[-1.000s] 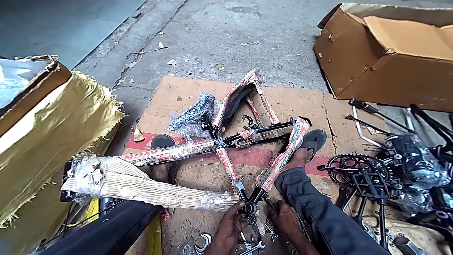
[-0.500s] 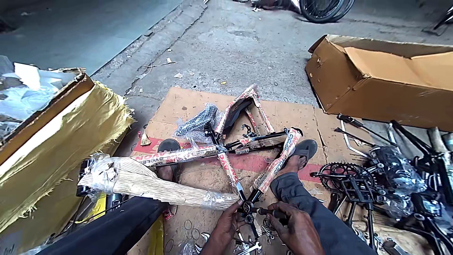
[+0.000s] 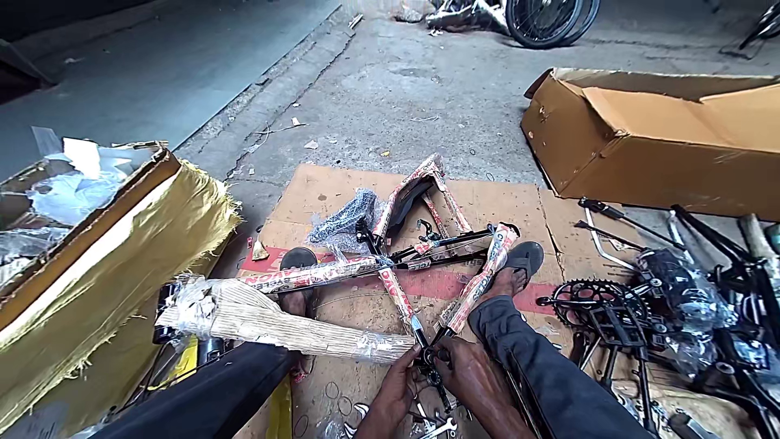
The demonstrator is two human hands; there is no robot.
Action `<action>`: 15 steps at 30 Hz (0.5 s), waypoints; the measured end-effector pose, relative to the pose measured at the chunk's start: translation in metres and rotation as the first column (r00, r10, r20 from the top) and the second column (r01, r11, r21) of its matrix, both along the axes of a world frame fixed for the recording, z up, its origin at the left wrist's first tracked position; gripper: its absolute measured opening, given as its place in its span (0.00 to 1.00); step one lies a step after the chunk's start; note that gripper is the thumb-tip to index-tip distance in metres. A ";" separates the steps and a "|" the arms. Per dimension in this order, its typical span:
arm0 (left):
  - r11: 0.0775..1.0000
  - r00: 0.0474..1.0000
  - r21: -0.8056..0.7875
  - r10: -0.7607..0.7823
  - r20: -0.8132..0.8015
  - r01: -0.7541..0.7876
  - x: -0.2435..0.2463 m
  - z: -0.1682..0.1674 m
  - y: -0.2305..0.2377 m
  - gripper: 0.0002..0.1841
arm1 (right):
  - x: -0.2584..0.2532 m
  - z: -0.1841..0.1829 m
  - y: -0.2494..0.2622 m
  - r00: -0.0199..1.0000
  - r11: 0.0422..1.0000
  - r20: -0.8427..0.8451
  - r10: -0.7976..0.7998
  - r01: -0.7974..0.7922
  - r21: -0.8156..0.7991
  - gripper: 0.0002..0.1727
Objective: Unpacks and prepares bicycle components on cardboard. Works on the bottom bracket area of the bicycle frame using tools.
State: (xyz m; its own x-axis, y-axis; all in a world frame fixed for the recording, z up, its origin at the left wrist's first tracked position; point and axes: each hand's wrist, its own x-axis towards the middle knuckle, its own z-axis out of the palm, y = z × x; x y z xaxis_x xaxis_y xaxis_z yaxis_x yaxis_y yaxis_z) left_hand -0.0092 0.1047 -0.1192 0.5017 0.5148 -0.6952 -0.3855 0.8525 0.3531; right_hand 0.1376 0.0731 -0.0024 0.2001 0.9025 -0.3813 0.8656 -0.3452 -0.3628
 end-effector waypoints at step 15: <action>1.000 0.992 -0.021 0.004 -0.122 -0.007 0.000 0.007 0.000 0.22 | -0.009 0.003 0.002 0.999 0.996 0.042 0.022 -0.018 -0.087 0.17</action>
State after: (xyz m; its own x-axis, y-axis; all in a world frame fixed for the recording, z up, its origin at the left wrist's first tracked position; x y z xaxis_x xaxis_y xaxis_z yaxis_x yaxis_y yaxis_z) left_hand -0.0096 0.1047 -0.1124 0.4094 0.5015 -0.7621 -0.3456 0.8583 0.3792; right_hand 0.1285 0.0753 0.0008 0.1998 0.8705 -0.4499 0.8868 -0.3559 -0.2949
